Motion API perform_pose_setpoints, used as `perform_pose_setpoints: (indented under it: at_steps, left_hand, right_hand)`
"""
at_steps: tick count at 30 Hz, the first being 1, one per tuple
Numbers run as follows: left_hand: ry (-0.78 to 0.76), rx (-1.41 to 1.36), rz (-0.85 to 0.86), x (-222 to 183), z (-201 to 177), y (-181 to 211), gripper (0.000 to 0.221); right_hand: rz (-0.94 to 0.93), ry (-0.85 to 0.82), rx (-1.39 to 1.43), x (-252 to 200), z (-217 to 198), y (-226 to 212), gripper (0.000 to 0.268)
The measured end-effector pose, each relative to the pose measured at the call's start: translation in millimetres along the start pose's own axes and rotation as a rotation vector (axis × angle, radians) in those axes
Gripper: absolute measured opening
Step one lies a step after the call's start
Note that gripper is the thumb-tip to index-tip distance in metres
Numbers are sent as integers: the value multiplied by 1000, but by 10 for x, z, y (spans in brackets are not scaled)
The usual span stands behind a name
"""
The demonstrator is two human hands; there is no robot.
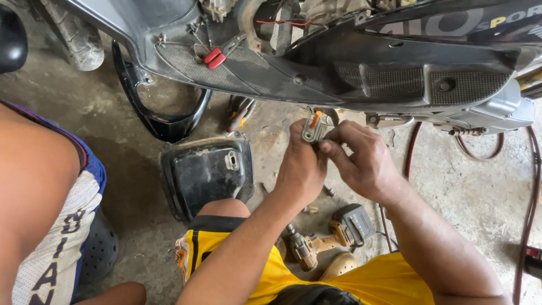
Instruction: Disassembling a motorcycle fuel valve using a screwdriver to remove screws and inspect internal parts.
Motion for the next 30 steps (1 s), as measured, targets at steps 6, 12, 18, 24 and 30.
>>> perform_pose_setpoints:
  at_steps: [6,12,18,24,30]
  left_hand:
    - [-22,-103,-80,0,-15,-41,39]
    - [-29,-128,-107,28,32,-81,35]
    - [-57,-190,-180,21,46,-86,33]
    - [-69,-367,-323,90,27,-252,26]
    - [23,-724,-441,57,-117,-411,24]
  right_hand:
    - [-41,75,24,-34,-27,12,26]
    - [-25,69,-56,-23,-16,-8,8]
    - [-28,50,-65,45,-10,-27,22]
    - [-142,104,-159,-27,-127,142,19]
    - [178,214,293,-465,386,1258,7]
Point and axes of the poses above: each hand's wrist, its own x-axis towards the middle knuckle, its own z-axis out of the palm, y = z × x, the point moved 6 cm from there along x, towards the middle knuckle, and after that the axes turned 6 degrees about z, right-handed, at the moved point
